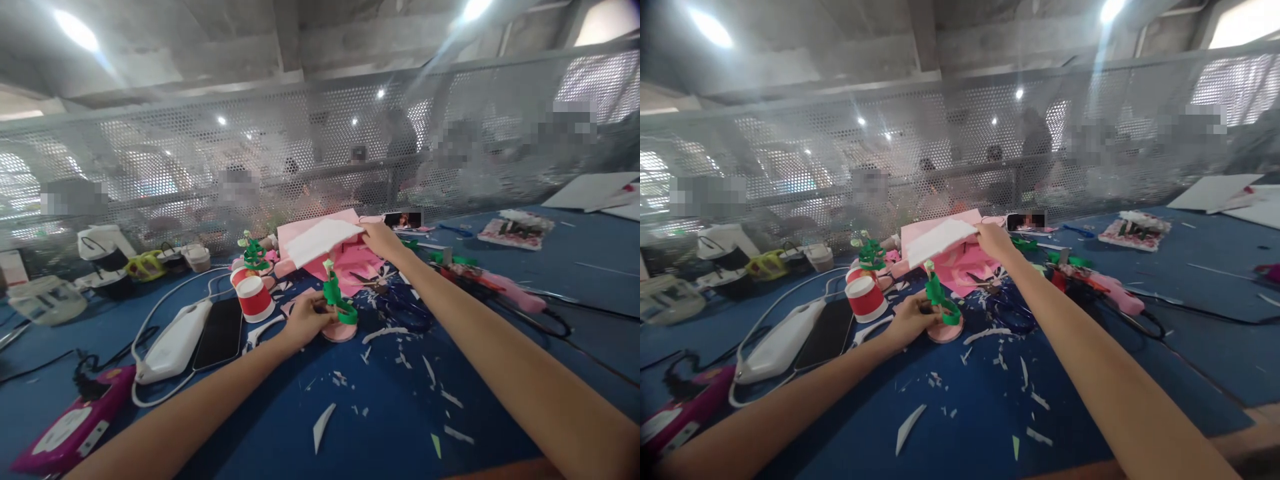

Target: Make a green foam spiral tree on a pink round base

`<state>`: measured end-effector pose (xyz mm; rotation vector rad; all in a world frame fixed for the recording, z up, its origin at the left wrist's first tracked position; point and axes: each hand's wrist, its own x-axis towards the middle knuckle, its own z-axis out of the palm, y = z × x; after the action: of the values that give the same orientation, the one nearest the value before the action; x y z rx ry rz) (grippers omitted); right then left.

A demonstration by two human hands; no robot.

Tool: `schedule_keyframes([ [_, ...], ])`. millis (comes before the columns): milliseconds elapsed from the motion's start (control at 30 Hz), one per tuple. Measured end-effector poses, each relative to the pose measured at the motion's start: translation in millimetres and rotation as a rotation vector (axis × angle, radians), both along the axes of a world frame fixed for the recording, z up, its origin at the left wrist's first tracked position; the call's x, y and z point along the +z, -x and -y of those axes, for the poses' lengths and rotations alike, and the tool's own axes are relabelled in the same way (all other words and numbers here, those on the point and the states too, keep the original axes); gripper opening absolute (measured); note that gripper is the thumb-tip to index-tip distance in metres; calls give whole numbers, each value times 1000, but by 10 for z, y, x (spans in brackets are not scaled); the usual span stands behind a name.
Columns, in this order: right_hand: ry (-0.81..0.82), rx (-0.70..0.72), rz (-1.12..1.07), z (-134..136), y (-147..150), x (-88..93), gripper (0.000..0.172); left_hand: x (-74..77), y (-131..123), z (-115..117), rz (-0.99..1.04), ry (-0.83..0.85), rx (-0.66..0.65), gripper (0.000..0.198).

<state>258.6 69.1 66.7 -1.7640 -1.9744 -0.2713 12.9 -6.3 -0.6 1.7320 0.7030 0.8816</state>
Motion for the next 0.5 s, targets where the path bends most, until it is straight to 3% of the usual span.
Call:
schedule_keyframes([
  [300,-124,-112,-109,20,49,34,35,47,-15,20,-33,0,32,20],
  [500,-164,-131,-157,-24,54,18,38,69,-26,37,-54,-3,44,20],
])
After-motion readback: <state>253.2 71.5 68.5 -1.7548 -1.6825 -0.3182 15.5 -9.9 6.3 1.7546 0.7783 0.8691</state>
